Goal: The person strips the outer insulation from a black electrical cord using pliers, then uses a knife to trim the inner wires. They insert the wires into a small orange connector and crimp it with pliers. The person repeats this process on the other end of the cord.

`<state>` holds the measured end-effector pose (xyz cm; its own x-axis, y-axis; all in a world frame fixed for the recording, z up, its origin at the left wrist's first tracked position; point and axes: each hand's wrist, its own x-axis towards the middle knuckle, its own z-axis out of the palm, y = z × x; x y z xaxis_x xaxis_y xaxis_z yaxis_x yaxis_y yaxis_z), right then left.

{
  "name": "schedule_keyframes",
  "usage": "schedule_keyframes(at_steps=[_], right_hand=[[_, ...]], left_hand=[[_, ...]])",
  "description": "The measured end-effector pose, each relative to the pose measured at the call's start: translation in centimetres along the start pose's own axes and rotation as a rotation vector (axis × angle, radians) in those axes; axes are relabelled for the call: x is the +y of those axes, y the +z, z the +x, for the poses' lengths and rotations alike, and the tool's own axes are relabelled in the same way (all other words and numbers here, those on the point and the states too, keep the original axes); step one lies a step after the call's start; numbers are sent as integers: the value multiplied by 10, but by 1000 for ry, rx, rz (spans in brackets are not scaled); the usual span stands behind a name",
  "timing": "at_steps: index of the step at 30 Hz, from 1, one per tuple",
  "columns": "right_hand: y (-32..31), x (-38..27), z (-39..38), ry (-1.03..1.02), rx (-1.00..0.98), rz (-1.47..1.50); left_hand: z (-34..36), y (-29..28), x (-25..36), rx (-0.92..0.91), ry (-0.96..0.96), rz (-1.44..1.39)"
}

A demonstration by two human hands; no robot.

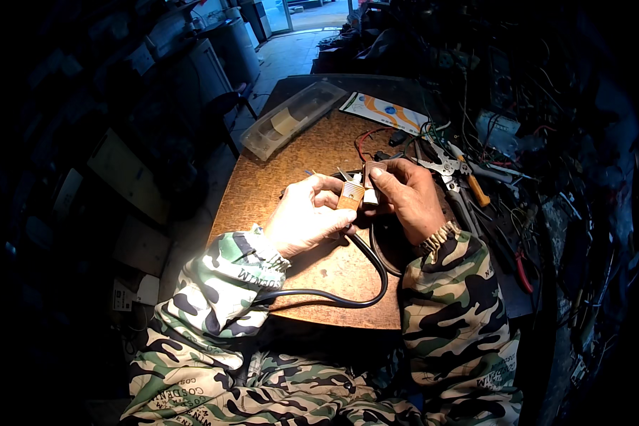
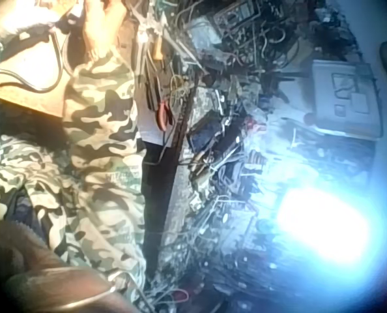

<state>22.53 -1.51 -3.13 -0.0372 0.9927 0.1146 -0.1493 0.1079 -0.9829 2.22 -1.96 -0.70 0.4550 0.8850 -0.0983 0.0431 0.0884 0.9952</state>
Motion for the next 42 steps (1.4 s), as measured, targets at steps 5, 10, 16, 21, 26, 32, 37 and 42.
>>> schedule_keyframes(at_steps=[5, 10, 16, 21, 26, 32, 37, 42], right_hand=[[0, -4, -1, 38, 6, -19], [3, -2, 0, 45, -5, 1], [3, -3, 1, 58, -4, -35], [4, -2, 0, 74, 5, -10], [-3, -9, -6, 58, 31, -25], [5, 8, 5, 64, -3, -7], [-7, 12, 6, -17, 35, -48], [-2, 8, 5, 62, 23, -1]], left_hand=[[1, 0, 2, -6, -8, 4], [2, -3, -5, -9, 13, 7], [-3, -2, 1, 4, 12, 10], [-2, -2, -2, -9, 31, -22], [4, 2, -5, -56, 60, -31], [-2, -7, -7, 2, 25, 17], [2, -2, -3, -1, 21, 25], [0, -6, -4, 71, 32, 48]])
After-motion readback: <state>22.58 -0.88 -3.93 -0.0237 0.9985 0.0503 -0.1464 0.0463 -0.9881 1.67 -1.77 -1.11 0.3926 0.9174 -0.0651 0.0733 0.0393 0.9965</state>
